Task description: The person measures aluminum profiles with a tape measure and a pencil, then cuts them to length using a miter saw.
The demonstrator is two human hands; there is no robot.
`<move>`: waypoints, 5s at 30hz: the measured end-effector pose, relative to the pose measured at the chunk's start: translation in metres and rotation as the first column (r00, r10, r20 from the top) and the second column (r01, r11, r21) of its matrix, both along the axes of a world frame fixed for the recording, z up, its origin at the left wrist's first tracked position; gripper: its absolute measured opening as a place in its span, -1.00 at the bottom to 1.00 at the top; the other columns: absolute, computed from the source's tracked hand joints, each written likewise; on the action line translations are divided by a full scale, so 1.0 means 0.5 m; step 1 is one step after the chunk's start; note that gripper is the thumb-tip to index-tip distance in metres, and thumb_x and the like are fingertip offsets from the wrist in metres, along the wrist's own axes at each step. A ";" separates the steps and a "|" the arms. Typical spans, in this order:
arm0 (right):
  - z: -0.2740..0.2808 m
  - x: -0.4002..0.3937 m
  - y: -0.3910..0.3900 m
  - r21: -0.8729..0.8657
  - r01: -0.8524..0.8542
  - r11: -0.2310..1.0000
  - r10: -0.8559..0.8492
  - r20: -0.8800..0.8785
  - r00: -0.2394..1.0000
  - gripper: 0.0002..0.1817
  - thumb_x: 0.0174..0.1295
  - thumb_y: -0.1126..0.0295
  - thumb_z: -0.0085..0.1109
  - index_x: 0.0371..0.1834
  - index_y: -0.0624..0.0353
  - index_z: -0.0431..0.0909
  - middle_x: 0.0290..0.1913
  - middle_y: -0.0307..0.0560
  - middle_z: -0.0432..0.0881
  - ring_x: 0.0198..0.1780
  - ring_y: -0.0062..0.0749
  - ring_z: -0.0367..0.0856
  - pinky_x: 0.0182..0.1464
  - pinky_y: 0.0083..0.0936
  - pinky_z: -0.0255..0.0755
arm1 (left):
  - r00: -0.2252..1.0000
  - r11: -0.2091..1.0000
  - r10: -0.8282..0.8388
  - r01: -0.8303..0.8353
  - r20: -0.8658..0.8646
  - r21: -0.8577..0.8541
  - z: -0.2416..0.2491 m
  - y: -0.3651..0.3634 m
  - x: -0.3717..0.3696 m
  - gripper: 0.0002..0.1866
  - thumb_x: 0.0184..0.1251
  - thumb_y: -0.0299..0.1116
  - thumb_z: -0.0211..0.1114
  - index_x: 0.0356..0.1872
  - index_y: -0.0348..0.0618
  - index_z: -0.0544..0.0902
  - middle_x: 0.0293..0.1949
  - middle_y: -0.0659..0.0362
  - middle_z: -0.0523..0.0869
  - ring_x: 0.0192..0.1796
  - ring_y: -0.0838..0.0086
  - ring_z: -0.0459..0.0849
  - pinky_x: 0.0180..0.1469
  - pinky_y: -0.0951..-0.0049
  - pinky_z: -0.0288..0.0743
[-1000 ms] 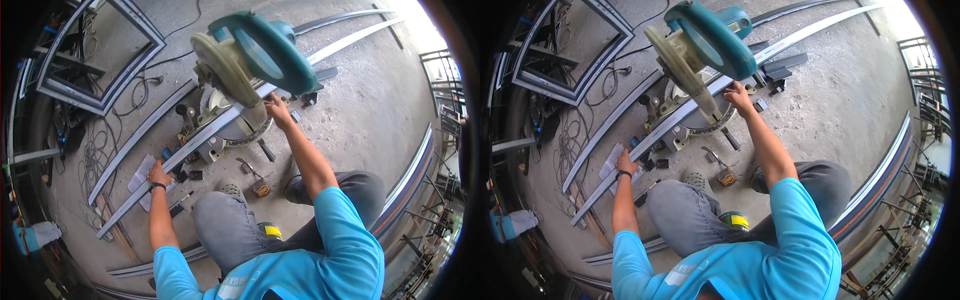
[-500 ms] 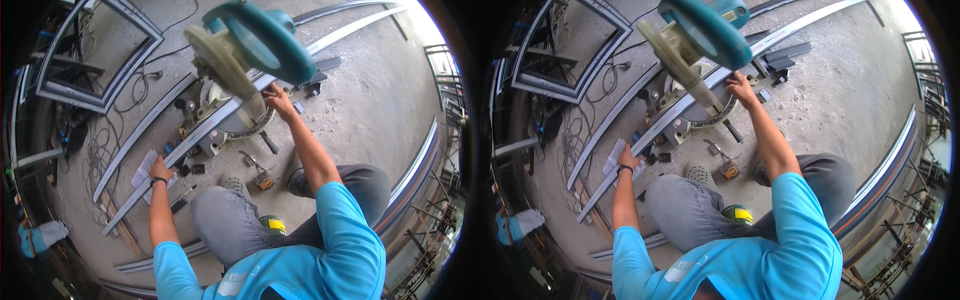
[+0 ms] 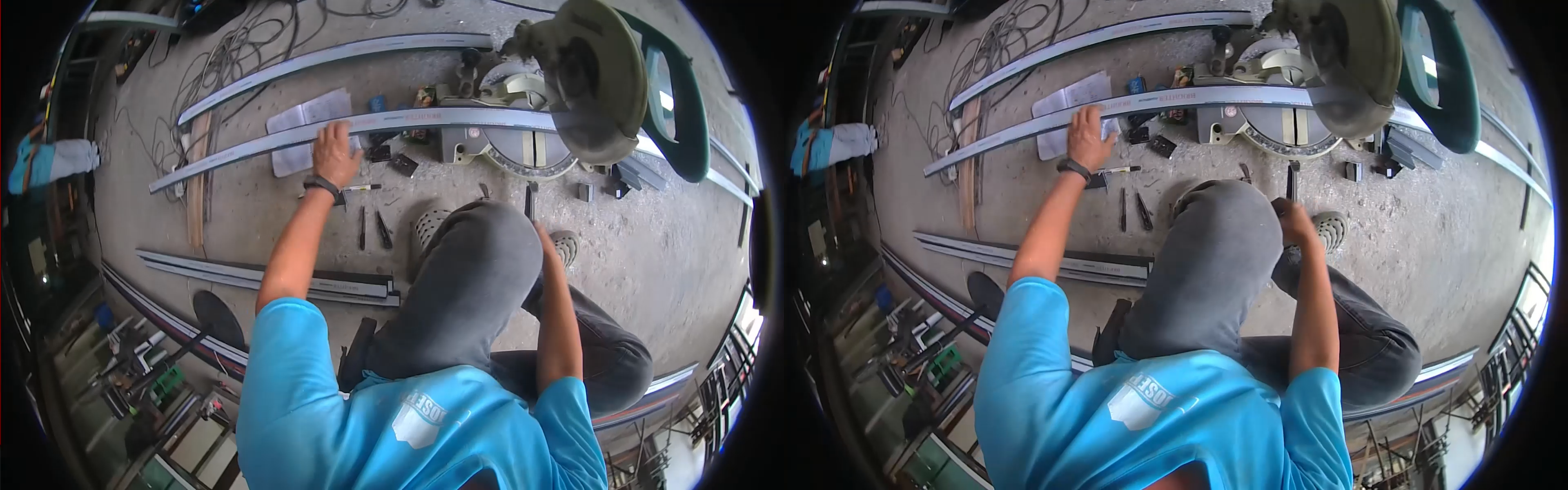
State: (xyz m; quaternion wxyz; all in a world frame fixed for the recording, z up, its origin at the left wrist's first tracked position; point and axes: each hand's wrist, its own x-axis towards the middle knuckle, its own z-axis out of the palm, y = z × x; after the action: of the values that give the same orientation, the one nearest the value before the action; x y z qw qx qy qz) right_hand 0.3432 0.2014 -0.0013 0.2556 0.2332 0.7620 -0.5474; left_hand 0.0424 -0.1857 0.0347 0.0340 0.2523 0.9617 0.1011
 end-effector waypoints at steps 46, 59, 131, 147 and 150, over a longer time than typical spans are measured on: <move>0.288 -0.253 -0.125 0.351 -0.487 0.799 0.554 -0.119 0.824 -0.73 0.35 0.37 0.20 0.09 0.02 0.61 0.05 0.12 0.68 0.16 0.08 0.65 0.15 -0.23 0.49 | 0.496 -0.027 0.410 -0.832 0.766 0.554 0.003 -0.123 0.165 -0.51 0.25 0.16 0.53 -0.50 0.02 0.54 -0.65 0.35 0.47 -0.63 0.60 0.45 -0.58 0.45 0.31; 0.285 -0.189 0.072 0.489 -0.429 0.760 0.540 -0.108 0.835 -0.48 -0.02 0.49 0.37 0.10 0.05 0.57 -0.07 0.02 0.67 -0.01 0.01 0.69 0.11 -0.14 0.59 | 0.314 -0.412 0.473 -0.747 0.823 0.522 -0.054 -0.388 -0.009 -0.64 0.40 -0.05 0.40 -0.45 -0.05 0.56 -0.61 0.33 0.38 -0.64 0.59 0.29 -0.63 0.46 0.16; 0.291 -0.238 -0.001 0.444 -0.440 0.781 0.510 -0.045 0.859 -0.32 -0.09 0.44 0.44 0.23 0.01 0.50 0.11 0.07 0.66 0.18 0.02 0.67 0.23 -0.13 0.55 | 0.342 -0.264 0.366 -0.854 0.866 0.449 -0.074 -0.143 0.110 -0.66 0.48 -0.10 0.37 -0.43 -0.04 0.51 -0.61 0.31 0.47 -0.70 0.59 0.36 -0.69 0.51 0.21; 0.275 -0.227 0.053 0.679 -0.277 0.680 0.540 -0.209 0.815 -0.38 -0.03 0.45 0.42 0.21 0.04 0.54 0.12 0.00 0.63 0.19 0.07 0.58 0.23 -0.12 0.50 | 0.353 -0.353 0.381 -0.798 0.854 0.487 -0.003 -0.257 -0.045 -0.72 0.50 -0.22 0.35 -0.33 -0.14 0.51 -0.58 0.28 0.45 -0.68 0.57 0.37 -0.69 0.48 0.23; 0.274 -0.223 0.063 0.725 -0.268 0.634 0.527 -0.152 0.836 -0.42 0.03 0.41 0.36 0.21 0.02 0.55 0.11 0.00 0.62 0.20 0.06 0.57 0.23 -0.12 0.50 | 0.381 -0.306 0.355 -0.816 0.854 0.491 -0.033 -0.247 -0.041 -0.67 0.52 -0.16 0.32 -0.46 -0.01 0.51 -0.61 0.31 0.41 -0.69 0.62 0.30 -0.69 0.46 0.19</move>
State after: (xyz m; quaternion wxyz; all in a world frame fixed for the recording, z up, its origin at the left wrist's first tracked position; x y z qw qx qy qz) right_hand 0.2319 0.2331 0.1357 0.1288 0.0313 0.9724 -0.1919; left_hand 0.0217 -0.3090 0.0181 -0.0092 -0.3611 0.6008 0.7132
